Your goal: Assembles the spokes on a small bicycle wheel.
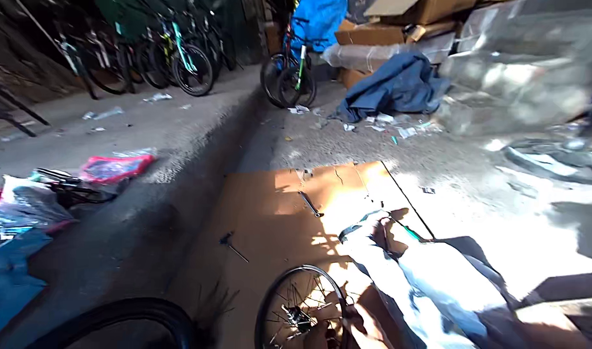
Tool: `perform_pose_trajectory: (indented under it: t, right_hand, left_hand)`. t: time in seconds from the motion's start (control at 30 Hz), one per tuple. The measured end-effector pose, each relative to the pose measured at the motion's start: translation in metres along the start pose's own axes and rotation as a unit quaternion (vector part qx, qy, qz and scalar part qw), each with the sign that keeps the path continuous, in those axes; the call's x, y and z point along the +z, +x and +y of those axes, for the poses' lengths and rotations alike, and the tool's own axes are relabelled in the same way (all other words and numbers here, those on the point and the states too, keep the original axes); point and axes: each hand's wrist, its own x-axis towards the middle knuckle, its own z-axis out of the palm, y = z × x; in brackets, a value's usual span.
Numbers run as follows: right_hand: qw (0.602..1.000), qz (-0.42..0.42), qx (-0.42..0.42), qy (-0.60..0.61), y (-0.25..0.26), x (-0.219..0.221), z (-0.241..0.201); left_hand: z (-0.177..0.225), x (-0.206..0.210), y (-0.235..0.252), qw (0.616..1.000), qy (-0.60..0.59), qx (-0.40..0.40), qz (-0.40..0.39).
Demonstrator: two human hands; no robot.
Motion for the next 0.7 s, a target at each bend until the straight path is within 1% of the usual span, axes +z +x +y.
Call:
perform_pose_trajectory:
  t: [0.03, 0.1, 0.17, 0.23, 0.3, 0.33, 0.4, 0.43, 0.47, 0.5, 0.53, 0.57, 0.6, 0.67, 0.7]
  right_hand:
    - [1.000, 0.001, -0.002, 0.003, 0.001, 0.000, 0.001]
    - [1.000, 0.009, -0.005, 0.010, 0.003, 0.001, 0.004]
    - [0.999, 0.026, -0.013, 0.024, 0.005, 0.002, 0.004]
    - [0.997, 0.054, -0.028, 0.056, 0.007, 0.004, 0.007]
    - [0.987, 0.081, -0.028, 0.133, 0.011, 0.005, 0.011]
    - [0.977, 0.092, -0.012, 0.192, 0.013, 0.005, 0.013]
    - [0.950, 0.108, 0.051, 0.289, 0.013, 0.000, 0.013]
    - [0.949, 0.116, 0.079, 0.281, 0.012, -0.005, 0.012]
    - [0.965, 0.123, 0.101, 0.211, 0.011, -0.010, 0.013]
    - [0.982, 0.107, 0.130, 0.090, 0.009, -0.015, 0.016]
    - [0.984, 0.060, 0.165, -0.040, 0.008, -0.019, 0.022]
    - [0.971, 0.003, 0.192, -0.142, 0.008, -0.019, 0.027]
    - [0.953, -0.049, 0.208, -0.213, 0.008, -0.014, 0.031]
    - [0.934, -0.114, 0.205, -0.269, 0.006, 0.003, 0.042]
    - [0.929, -0.130, 0.203, -0.281, 0.004, 0.013, 0.044]
  left_hand:
    - [-0.007, 0.003, 0.009, 0.999, -0.007, -0.026, 0.041]
    - [-0.003, 0.005, 0.009, 0.996, 0.023, -0.059, 0.068]
    - [0.001, -0.002, 0.006, 0.991, 0.118, -0.050, 0.049]
    - [0.004, -0.011, 0.007, 0.974, 0.226, -0.030, 0.014]
    - [0.008, -0.017, 0.007, 0.959, 0.279, -0.029, -0.038]
    - [0.008, -0.018, 0.007, 0.960, 0.273, -0.034, -0.053]
    - [0.001, -0.016, 0.006, 0.975, 0.210, -0.042, -0.056]
    - [-0.001, -0.013, 0.007, 0.983, 0.166, -0.052, -0.058]
    - [-0.002, -0.011, 0.008, 0.988, 0.128, -0.062, -0.057]
    - [-0.001, -0.008, 0.007, 0.991, 0.099, -0.071, -0.055]
    - [0.001, -0.006, 0.006, 0.993, 0.074, -0.075, -0.053]
    - [0.002, -0.004, 0.006, 0.995, 0.053, -0.073, -0.050]
    - [0.001, -0.003, 0.006, 0.996, 0.037, -0.069, -0.046]
    - [-0.003, -0.001, 0.009, 0.997, 0.009, -0.061, -0.045]
    - [-0.006, -0.001, 0.010, 0.997, -0.001, -0.062, -0.045]
